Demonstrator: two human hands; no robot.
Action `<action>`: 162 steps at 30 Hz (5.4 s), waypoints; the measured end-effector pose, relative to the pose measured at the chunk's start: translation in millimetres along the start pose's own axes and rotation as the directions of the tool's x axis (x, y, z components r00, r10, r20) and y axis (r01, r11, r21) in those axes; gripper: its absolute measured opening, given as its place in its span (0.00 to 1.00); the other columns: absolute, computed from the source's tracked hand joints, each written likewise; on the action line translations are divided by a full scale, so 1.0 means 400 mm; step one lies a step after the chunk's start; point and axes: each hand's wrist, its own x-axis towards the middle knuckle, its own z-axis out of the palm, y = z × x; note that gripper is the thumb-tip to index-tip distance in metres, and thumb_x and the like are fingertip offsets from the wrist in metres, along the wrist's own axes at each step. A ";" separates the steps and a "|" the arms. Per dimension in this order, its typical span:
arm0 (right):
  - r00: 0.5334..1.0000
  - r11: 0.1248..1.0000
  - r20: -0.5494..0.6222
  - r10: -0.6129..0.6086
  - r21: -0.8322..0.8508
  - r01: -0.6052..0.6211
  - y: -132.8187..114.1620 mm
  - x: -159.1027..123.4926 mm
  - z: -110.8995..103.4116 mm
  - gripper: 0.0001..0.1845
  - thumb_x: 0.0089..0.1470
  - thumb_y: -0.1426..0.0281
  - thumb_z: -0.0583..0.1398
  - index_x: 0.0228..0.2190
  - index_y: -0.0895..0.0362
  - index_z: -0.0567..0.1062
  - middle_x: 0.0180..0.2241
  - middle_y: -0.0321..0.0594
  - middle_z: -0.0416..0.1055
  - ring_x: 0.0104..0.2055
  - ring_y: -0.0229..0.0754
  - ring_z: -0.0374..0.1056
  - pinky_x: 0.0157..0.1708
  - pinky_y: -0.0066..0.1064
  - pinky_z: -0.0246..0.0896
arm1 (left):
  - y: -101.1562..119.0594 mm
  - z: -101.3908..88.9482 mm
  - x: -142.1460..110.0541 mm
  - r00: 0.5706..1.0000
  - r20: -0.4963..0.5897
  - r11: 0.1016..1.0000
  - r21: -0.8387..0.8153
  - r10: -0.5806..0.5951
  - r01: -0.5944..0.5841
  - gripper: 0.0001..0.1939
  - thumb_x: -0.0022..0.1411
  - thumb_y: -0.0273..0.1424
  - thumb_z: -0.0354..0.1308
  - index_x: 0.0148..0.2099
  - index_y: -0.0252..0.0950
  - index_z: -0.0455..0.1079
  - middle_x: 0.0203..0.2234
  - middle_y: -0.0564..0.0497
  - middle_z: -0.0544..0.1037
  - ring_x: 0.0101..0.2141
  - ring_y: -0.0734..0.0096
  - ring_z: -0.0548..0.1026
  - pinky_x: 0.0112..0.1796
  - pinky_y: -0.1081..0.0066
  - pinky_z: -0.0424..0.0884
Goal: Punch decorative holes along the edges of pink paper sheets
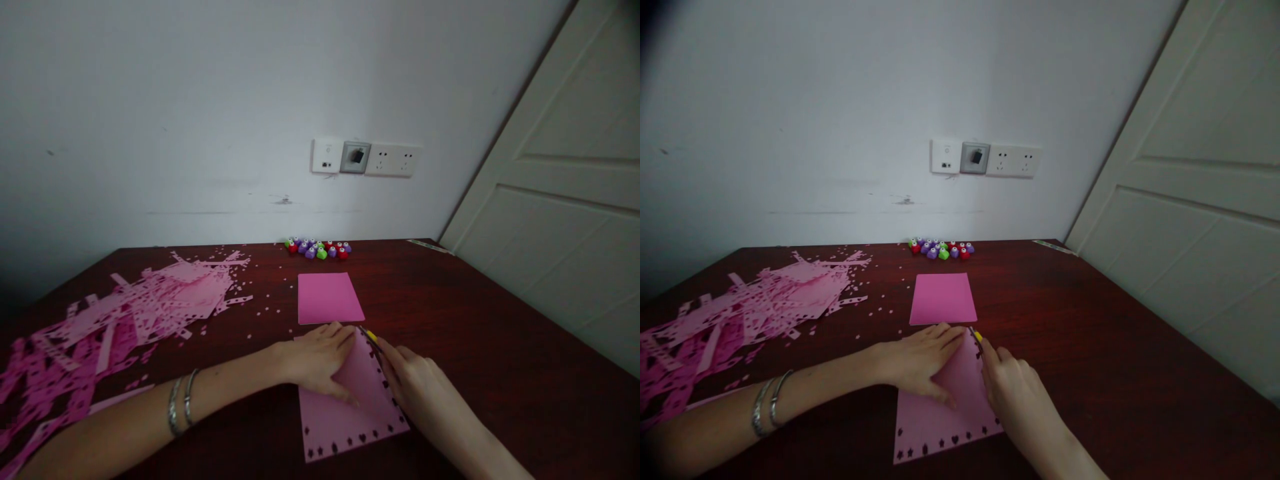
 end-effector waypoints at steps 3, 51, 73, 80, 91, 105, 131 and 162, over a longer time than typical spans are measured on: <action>0.996 0.991 0.086 0.020 -0.135 -0.009 -0.012 -0.002 0.005 0.23 0.51 0.79 0.50 0.50 0.59 0.67 0.27 0.45 0.73 0.22 0.43 0.71 0.19 0.28 0.63 | 0.000 -0.005 0.004 1.000 0.009 0.999 0.036 0.006 -0.007 0.45 0.55 0.54 0.44 0.61 0.22 0.45 0.58 0.33 0.53 0.57 0.51 0.52 0.55 0.62 0.49; 0.994 0.984 0.082 0.065 -0.173 -0.050 -0.044 0.020 -0.024 0.20 0.52 0.80 0.48 0.45 0.59 0.70 0.26 0.45 0.73 0.24 0.44 0.71 0.20 0.29 0.61 | -0.001 -0.010 0.025 1.000 -0.003 0.997 0.075 0.027 -0.027 0.44 0.50 0.56 0.51 0.57 0.25 0.54 0.54 0.36 0.61 0.51 0.52 0.60 0.52 0.62 0.54; 0.997 0.960 0.067 0.037 -0.279 -0.017 -0.063 0.009 -0.008 0.21 0.49 0.83 0.51 0.45 0.63 0.69 0.24 0.45 0.71 0.22 0.41 0.71 0.18 0.26 0.61 | -0.004 -0.003 0.029 1.000 0.020 0.997 0.073 0.020 -0.022 0.43 0.50 0.52 0.53 0.57 0.26 0.51 0.55 0.35 0.59 0.53 0.52 0.58 0.52 0.61 0.54; 0.999 0.938 0.042 0.000 -0.347 0.014 -0.068 -0.003 0.011 0.23 0.45 0.85 0.52 0.45 0.65 0.69 0.25 0.45 0.71 0.20 0.39 0.69 0.17 0.23 0.62 | -0.001 -0.011 0.037 0.999 0.031 0.994 0.110 0.020 -0.024 0.40 0.50 0.51 0.54 0.57 0.27 0.52 0.54 0.37 0.60 0.52 0.53 0.60 0.49 0.64 0.56; 0.998 0.944 0.057 0.003 -0.329 0.016 -0.072 -0.020 0.009 0.25 0.45 0.86 0.51 0.46 0.65 0.68 0.24 0.43 0.70 0.18 0.38 0.69 0.15 0.23 0.60 | 0.002 -0.012 0.036 1.000 0.026 0.996 0.090 -0.007 0.004 0.40 0.50 0.52 0.53 0.57 0.28 0.52 0.53 0.38 0.61 0.51 0.56 0.61 0.50 0.65 0.57; 0.995 0.957 0.096 0.036 -0.289 -0.007 -0.082 -0.038 -0.018 0.26 0.45 0.86 0.51 0.47 0.64 0.68 0.23 0.43 0.71 0.18 0.39 0.69 0.14 0.22 0.58 | 0.005 -0.016 0.032 1.000 0.014 0.995 0.096 0.009 -0.010 0.45 0.51 0.54 0.50 0.59 0.25 0.49 0.57 0.36 0.56 0.54 0.55 0.57 0.53 0.65 0.53; 0.997 0.963 -0.050 -0.054 -0.268 0.039 -0.049 -0.130 0.019 0.28 0.41 0.86 0.52 0.45 0.62 0.69 0.20 0.36 0.68 0.12 0.34 0.65 0.07 0.20 0.48 | 0.003 -0.007 0.041 1.000 0.031 0.995 0.103 0.002 -0.005 0.44 0.52 0.55 0.49 0.59 0.26 0.49 0.56 0.34 0.57 0.54 0.52 0.58 0.51 0.61 0.54; 0.995 0.970 -0.056 -0.086 -0.232 0.071 -0.037 -0.207 0.019 0.26 0.41 0.85 0.53 0.44 0.61 0.71 0.20 0.37 0.69 0.11 0.33 0.64 0.07 0.20 0.49 | 0.005 -0.021 0.047 0.993 0.119 0.999 0.049 -0.005 -0.001 0.47 0.49 0.55 0.51 0.62 0.30 0.45 0.58 0.37 0.53 0.56 0.50 0.51 0.52 0.59 0.53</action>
